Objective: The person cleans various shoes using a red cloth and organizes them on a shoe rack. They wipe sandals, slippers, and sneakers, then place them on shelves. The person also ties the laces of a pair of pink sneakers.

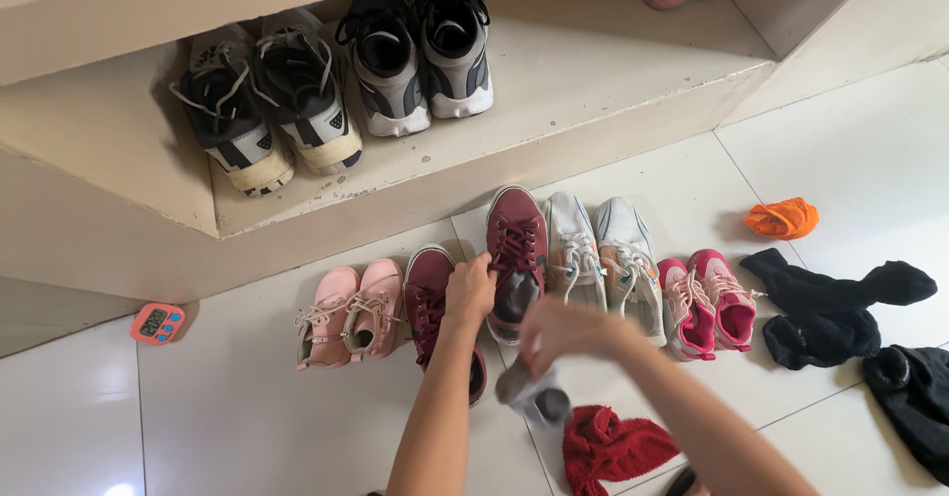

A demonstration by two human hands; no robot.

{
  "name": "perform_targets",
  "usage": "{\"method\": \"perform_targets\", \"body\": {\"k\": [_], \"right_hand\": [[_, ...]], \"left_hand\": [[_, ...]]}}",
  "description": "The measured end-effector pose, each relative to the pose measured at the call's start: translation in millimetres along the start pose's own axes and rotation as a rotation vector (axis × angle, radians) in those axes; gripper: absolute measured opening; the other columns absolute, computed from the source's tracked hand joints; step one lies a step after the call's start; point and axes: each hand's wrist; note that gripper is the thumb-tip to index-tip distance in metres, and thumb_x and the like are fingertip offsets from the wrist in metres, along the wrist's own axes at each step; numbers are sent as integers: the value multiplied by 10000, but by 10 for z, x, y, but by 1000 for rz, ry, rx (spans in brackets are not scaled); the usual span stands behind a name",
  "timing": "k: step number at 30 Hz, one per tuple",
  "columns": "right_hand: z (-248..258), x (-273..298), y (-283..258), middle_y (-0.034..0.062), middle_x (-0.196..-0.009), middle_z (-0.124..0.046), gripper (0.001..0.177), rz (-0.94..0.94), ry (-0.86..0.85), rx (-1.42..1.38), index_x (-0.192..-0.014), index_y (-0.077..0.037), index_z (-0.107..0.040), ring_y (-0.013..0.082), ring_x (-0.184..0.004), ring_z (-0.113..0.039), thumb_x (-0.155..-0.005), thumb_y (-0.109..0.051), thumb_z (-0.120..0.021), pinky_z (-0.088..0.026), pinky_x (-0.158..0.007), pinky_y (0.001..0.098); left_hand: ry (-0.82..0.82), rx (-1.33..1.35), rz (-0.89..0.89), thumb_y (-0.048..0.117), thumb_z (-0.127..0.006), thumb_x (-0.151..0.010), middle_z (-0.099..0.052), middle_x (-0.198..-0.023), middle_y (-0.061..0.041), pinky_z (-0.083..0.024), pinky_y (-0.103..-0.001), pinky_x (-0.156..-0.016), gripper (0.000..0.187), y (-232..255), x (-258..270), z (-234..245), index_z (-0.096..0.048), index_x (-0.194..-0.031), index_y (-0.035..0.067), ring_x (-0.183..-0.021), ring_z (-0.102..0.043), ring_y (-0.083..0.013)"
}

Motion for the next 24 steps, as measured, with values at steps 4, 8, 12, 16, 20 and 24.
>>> {"method": "perform_targets", "body": {"k": [4,8,12,16,20,24], "right_hand": [[644,457,-110,32,-914,-760,449,-95,184,-108,-1039,-110,-739,160,-887,-719,-608,-160,-852,-578,-768,324],[564,307,61,56,-919,-737,581,-310,218,57,-1220,-192,-679,205,-910,-713,-653,-70,-722,-562,-810,355],[60,-182,236,70,-996,-742,488,-178,482,113,-1211,-151,-686,301,-967,-708,-727,-92,-666,-550,-869,427],[-340,-494,285,163,-1087,-706,452,-269,691,290,-1263,-114,-658,367,-898,-711,-814,-164,-680,-554,-821,488],[-351,-559,231,182,-1133,-696,316,-310,611,508,-1149,-61,-682,357,-887,-726,-870,-204,-649,-577,-795,480],[-98,-508,101,162,-1025,-748,300,-378,594,316,-1022,-71,-763,360,-913,-716,-872,-318,-681,-558,-873,470]], "left_hand": [[-125,-86,145,143,-774,-817,-681,-1153,-214,-558,-498,-917,288,-257,-34,86,-699,-1080,53,-1116,-653,-432],[-343,-281,292,74,-772,-794,-774,-1122,-171,-589,-431,-921,279,-572,-18,77,-767,-1071,38,-1100,-732,-323],[-294,-450,205,182,-647,-938,-736,-1182,-151,-584,-429,-860,216,-788,373,-394,-768,-1100,106,-1075,-717,-306],[-479,-603,274,118,-693,-883,-776,-1132,-90,-618,-383,-755,187,-831,598,-940,-776,-1050,102,-1018,-769,-242],[-340,-673,123,43,-726,-844,-793,-1031,-76,-624,-353,-728,165,-800,818,-1028,-803,-964,125,-981,-776,-242],[-168,-569,83,90,-780,-782,-755,-966,-106,-602,-380,-796,129,-649,814,-459,-815,-896,139,-965,-737,-272]]}}
Point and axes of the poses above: each hand's wrist, its own x-axis away from the middle knuckle, its own z-axis out of the back of the hand, y = z × x
